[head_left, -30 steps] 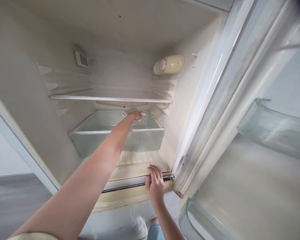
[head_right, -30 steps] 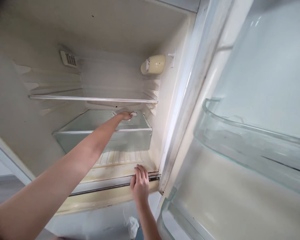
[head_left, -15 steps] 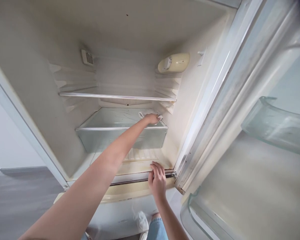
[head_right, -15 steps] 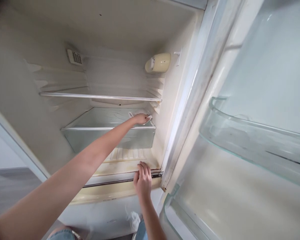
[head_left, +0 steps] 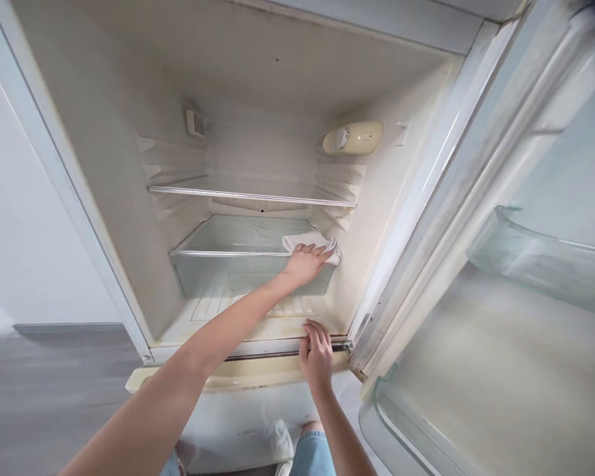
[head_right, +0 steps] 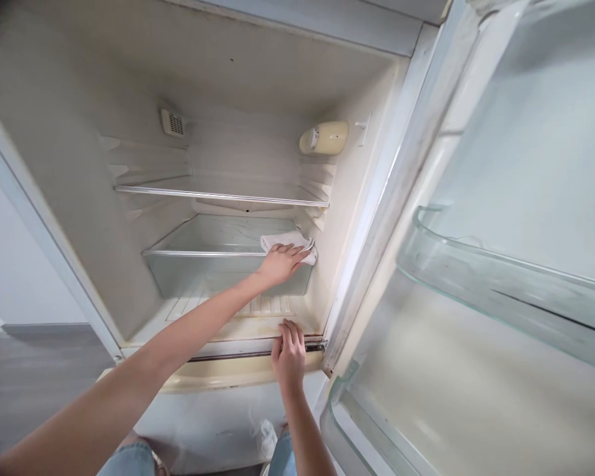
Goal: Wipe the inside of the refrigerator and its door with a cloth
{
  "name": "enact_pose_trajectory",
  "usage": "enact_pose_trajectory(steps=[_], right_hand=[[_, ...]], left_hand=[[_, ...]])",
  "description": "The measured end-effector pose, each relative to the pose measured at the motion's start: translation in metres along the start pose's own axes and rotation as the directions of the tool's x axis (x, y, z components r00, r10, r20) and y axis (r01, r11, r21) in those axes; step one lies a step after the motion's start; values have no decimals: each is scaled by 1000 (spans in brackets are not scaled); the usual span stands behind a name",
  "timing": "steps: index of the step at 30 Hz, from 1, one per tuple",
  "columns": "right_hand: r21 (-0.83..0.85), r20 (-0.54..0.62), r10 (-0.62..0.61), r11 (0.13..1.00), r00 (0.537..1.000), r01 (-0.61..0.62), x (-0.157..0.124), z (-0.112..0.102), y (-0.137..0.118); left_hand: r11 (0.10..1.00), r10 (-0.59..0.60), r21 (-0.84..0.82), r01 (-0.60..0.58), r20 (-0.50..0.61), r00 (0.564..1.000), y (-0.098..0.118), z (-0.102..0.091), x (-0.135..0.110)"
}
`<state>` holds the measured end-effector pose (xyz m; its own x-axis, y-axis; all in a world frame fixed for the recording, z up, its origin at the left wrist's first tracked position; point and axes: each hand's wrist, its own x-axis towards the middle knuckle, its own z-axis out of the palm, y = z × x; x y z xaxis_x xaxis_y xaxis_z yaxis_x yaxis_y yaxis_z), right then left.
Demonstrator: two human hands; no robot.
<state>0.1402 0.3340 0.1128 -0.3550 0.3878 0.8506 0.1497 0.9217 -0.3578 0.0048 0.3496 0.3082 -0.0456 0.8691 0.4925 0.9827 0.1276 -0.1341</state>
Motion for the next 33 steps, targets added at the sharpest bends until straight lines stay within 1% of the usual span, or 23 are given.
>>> enact_pose_trajectory(steps=[2,5,13,15,18,22,24,26,30,32,33], right_hand=[[-2,3,4,1000,1000,-4,0,0,0],[1,13,3,1000,1000,-3,0,-1,0],[2,-1,-16,1000,1000,16,1,0,2],[4,-1,-20,1000,1000,20,1,0,2],[-6,0,-25,1000,1000,25,1,-1,2],[-9,-7,-27,1000,1000,27,0,-1,2],[-5,-6,-24,1000,1000,24,0,-1,2],[1,-3,-27,1000,1000,27,0,0,2],[5,-12,-41,999,999,41,0,0,3],[2,-13,-40,999,999,40,0,0,3],[1,-13,-40,999,999,40,0,0,3]], left_hand=[[1000,12,28,-11,-30,999,-6,-1,-13],[997,11,76,-6,-65,998,-21,-4,-33],[978,-3,206,30,-129,992,-80,-15,-93],[973,-22,225,57,-155,988,-96,-21,-111],[962,-75,241,127,-214,974,-119,-29,-136],[943,-164,229,242,-315,935,-141,-36,-163],[931,-208,209,300,-372,905,-145,-36,-172],[915,-256,178,361,-435,863,-142,-33,-175],[876,-356,92,474,-540,763,-125,-19,-172],[866,-387,56,497,-555,737,-116,-13,-171],[867,-393,46,496,-550,737,-113,-12,-171]])
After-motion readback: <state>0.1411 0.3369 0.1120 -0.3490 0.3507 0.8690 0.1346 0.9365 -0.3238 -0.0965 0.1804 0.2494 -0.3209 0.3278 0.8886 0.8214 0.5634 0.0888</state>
